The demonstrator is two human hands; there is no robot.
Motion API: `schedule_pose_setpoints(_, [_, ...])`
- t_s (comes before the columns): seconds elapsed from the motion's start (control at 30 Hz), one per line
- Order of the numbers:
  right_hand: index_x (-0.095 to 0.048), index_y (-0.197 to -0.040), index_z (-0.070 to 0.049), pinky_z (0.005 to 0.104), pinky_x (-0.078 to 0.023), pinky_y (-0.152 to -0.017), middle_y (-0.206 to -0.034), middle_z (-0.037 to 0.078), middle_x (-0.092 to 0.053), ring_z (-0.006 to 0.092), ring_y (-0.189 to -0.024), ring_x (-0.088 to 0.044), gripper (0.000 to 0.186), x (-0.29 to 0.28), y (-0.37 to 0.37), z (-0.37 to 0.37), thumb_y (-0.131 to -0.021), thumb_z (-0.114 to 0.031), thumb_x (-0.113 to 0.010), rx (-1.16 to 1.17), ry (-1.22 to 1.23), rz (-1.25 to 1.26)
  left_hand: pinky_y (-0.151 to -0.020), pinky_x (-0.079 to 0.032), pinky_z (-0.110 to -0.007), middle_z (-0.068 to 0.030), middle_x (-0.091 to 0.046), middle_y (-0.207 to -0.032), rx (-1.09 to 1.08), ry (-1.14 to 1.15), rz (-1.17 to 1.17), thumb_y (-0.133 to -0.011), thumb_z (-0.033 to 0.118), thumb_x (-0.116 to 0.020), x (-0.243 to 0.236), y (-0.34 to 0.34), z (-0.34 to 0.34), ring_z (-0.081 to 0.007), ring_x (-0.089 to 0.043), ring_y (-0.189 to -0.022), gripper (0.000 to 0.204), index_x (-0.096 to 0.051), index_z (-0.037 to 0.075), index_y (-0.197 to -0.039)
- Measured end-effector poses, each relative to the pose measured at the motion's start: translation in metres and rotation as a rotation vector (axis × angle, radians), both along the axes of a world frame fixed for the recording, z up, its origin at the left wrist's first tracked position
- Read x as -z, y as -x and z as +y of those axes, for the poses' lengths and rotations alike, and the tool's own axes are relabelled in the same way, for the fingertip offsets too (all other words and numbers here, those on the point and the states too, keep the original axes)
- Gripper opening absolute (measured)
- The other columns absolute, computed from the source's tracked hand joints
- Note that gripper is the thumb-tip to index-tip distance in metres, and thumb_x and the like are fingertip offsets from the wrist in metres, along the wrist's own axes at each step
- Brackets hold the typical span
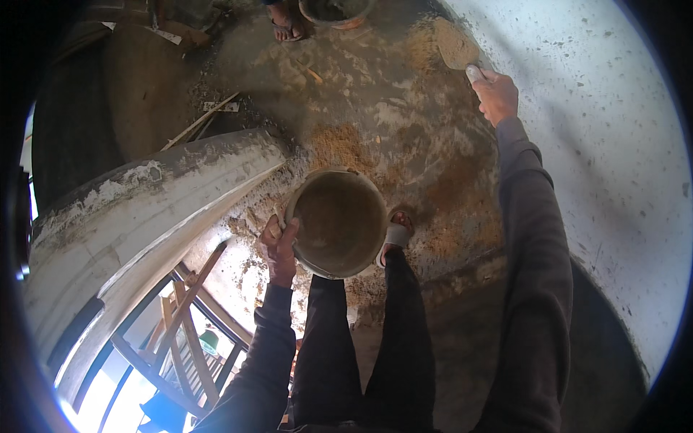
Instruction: The person uses a trowel to scoop mortar from a bucket and apply it onto a concrete floor and wall surface, spreading and smoothing the material. They lift the bucket to reposition it while working in a room under renovation.
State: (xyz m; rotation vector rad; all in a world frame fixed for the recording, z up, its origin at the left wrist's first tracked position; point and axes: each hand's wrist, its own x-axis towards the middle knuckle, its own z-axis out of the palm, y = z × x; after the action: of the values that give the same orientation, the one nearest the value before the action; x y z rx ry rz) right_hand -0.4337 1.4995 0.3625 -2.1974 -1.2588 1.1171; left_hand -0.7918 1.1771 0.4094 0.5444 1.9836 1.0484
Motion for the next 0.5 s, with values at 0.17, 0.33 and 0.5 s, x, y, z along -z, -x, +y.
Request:
schedule_pose_setpoints(0.17, [-0.070,-0.125,-0.012,0.0369,-0.052,-0.069,-0.086,0.011,-0.070,0.0240,-0.073,-0.066,0.045,0.016,-0.007,-0.025,-0.086,-0.034,-0.070,-0.162,-0.023,-0.095,-0.080,-0.049,-0.029,-0.0069,-0.068,-0.092,0.085,0.016,-0.073,-0.089,0.018,-0.069,0.002,0.009,0.006,-0.0129,-0.060,-0.084,0.036,-0.066,-0.004,-0.117])
schedule_pose_setpoints(0.33, [-0.069,-0.126,-0.015,0.0417,-0.049,-0.097,-0.119,0.020,-0.068,0.0367,-0.107,-0.066,0.046,0.031,0.001,-0.083,-0.081,-0.024,-0.066,-0.437,-0.187,-0.308,-0.081,-0.050,-0.028,-0.0063,-0.071,-0.097,0.107,0.010,-0.095,-0.088,0.020,-0.072,-0.001,0.015,0.011,-0.0116,-0.061,-0.086,0.038,-0.067,-0.004,-0.117])
schedule_pose_setpoints(0.5, [-0.062,-0.136,-0.019,0.0441,-0.053,-0.094,-0.123,0.017,-0.068,0.0343,-0.101,-0.069,0.052,-0.016,0.027,-0.167,-0.084,-0.012,-0.062,-0.432,-0.109,-0.025,-0.080,-0.049,-0.028,-0.0060,-0.069,-0.094,0.103,0.003,-0.096,-0.089,0.021,-0.071,0.002,0.021,0.017,-0.0111,-0.059,-0.084,0.038,-0.066,-0.004,-0.118])
